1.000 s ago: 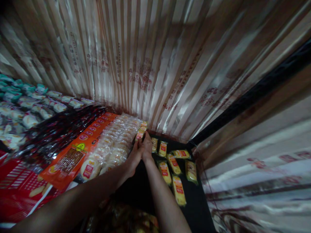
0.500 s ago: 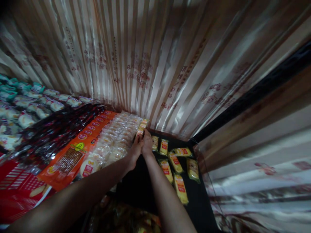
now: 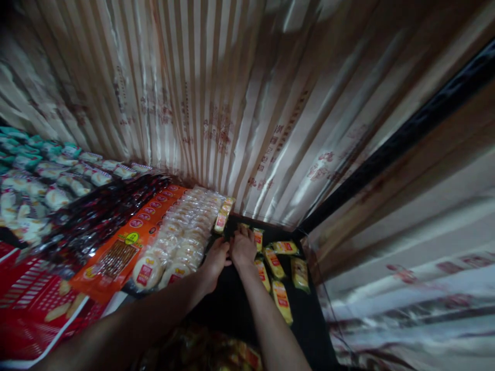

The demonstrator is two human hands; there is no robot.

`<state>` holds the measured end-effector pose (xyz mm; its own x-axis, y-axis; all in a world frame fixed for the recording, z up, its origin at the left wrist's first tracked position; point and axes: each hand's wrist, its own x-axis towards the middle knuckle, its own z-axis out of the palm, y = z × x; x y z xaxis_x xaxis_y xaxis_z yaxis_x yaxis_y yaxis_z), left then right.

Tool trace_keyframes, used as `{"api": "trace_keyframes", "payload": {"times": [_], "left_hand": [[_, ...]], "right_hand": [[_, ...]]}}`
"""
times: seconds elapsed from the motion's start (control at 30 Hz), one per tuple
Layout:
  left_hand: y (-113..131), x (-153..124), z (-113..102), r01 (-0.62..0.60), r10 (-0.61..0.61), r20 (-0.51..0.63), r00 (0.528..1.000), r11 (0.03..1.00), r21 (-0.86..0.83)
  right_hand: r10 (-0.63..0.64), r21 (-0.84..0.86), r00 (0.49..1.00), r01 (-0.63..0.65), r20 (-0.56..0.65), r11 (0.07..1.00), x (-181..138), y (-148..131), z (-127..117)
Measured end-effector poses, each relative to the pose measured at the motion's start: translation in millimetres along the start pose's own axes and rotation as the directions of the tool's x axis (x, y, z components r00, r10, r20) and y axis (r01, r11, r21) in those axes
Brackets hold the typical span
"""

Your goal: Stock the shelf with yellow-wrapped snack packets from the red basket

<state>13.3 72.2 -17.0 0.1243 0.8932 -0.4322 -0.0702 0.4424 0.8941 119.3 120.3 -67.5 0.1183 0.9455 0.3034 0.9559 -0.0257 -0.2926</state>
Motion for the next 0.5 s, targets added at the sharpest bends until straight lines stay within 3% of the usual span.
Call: {"api": "trace_keyframes", "payload": {"times": [0.1,0.3,0.4,0.5], "left_hand": [[1,-15,0,0.069,-0.069,0.029,0.997,0.997,0.018],[1,-43,-1,0.094,-0.097,0.029,0.995,0.991,0.092],[1,-52,-1,0.076,-0.079,0.022,0.997,0.992,0.103],[-1,-56,-1,-0.022,0.025,-0.018,1.000,0.990,0.137]], "right_hand": [[-0.057,-0.011,0.995,0.058,0.079,0.998,-12,0,-4],[-0.167,0.176,0.986,0.161,0.020,0.971,-37,-6,-18],[-0.126,0.323,0.992,0.116,0.011,0.939,-43,-9,-33],[0.001,0.432,0.997,-0.037,0.082,0.901,-41,-13,-57]]}}
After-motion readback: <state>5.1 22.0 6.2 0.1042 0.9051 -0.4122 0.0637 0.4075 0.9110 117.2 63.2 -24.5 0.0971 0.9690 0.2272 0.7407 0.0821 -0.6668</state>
